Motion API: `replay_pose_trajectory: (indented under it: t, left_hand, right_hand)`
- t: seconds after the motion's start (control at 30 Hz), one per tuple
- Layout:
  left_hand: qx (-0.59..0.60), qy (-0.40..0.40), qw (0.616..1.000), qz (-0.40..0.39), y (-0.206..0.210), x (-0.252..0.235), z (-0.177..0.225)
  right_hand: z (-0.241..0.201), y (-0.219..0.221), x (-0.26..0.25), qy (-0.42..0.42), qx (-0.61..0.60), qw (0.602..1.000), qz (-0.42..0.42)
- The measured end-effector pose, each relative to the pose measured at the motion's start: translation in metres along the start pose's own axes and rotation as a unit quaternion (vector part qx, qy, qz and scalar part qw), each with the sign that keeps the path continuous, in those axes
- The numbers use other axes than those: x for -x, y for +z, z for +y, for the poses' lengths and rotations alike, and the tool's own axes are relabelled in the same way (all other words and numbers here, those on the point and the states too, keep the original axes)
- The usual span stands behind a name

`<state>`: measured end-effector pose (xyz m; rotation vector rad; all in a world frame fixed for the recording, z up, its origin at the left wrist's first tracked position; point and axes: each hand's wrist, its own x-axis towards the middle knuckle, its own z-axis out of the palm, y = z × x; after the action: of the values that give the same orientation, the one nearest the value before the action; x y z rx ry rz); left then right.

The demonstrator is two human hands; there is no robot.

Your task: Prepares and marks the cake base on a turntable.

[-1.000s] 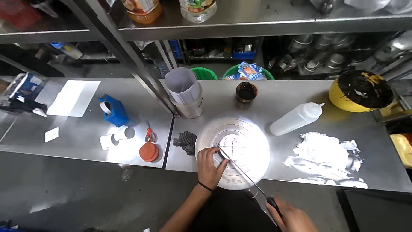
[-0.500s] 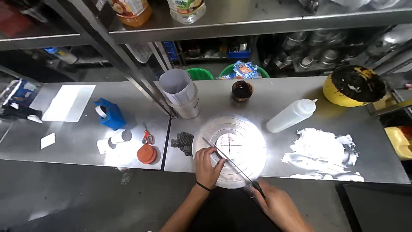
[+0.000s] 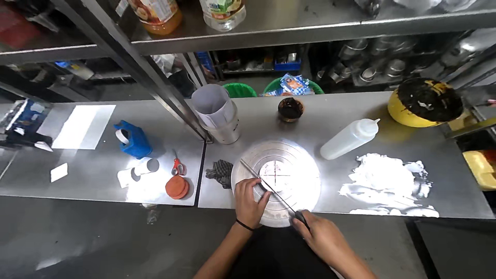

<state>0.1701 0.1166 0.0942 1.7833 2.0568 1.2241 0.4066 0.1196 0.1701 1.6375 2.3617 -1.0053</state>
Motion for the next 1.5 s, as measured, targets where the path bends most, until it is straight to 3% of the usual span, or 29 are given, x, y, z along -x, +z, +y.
replay_pose_trajectory:
  t: [0.1, 0.23, 0.4, 0.53, 0.67, 0.8, 1.1, 1.33, 1.5]
  left_hand:
    - [-0.001, 0.0, 1.0, 0.005, 0.0, 0.001, 0.0]
    - [0.003, -0.003, 1.0, 0.001, -0.001, 0.001, 0.0]
    - [0.002, 0.006, 1.0, -0.001, -0.001, 0.0, 0.0]
    - [-0.002, 0.003, 1.0, -0.004, 0.0, 0.002, 0.001]
    - [-0.001, -0.005, 1.0, -0.006, -0.001, 0.002, 0.001]
    - [0.006, -0.008, 1.0, -0.009, -0.002, 0.001, 0.001]
    - [-0.002, -0.011, 1.0, -0.009, -0.001, 0.0, 0.001]
    - [0.01, -0.004, 1.0, -0.003, -0.001, 0.001, -0.001]
    - [0.003, 0.003, 1.0, -0.004, -0.001, 0.0, -0.001]
  right_hand:
    - [0.024, 0.01, 0.026, -0.022, -0.009, 0.999, 0.041]
    - [0.039, 0.004, 0.057, -0.002, -0.023, 1.0, -0.003]
    - [0.015, 0.007, 0.031, 0.0, 0.002, 1.0, 0.03]
    - [-0.011, -0.004, 0.001, 0.026, 0.005, 0.999, -0.021]
    - [0.017, 0.006, 0.028, 0.009, -0.002, 1.0, 0.025]
    - [0.036, -0.002, 0.065, 0.024, -0.01, 0.999, -0.021]
    - [0.002, 0.004, 0.01, 0.025, 0.014, 1.0, 0.0]
    - [0.034, 0.006, 0.057, 0.016, 0.019, 0.999, 0.02]
    - [0.024, 0.008, 0.042, 0.024, 0.031, 0.999, 0.026]
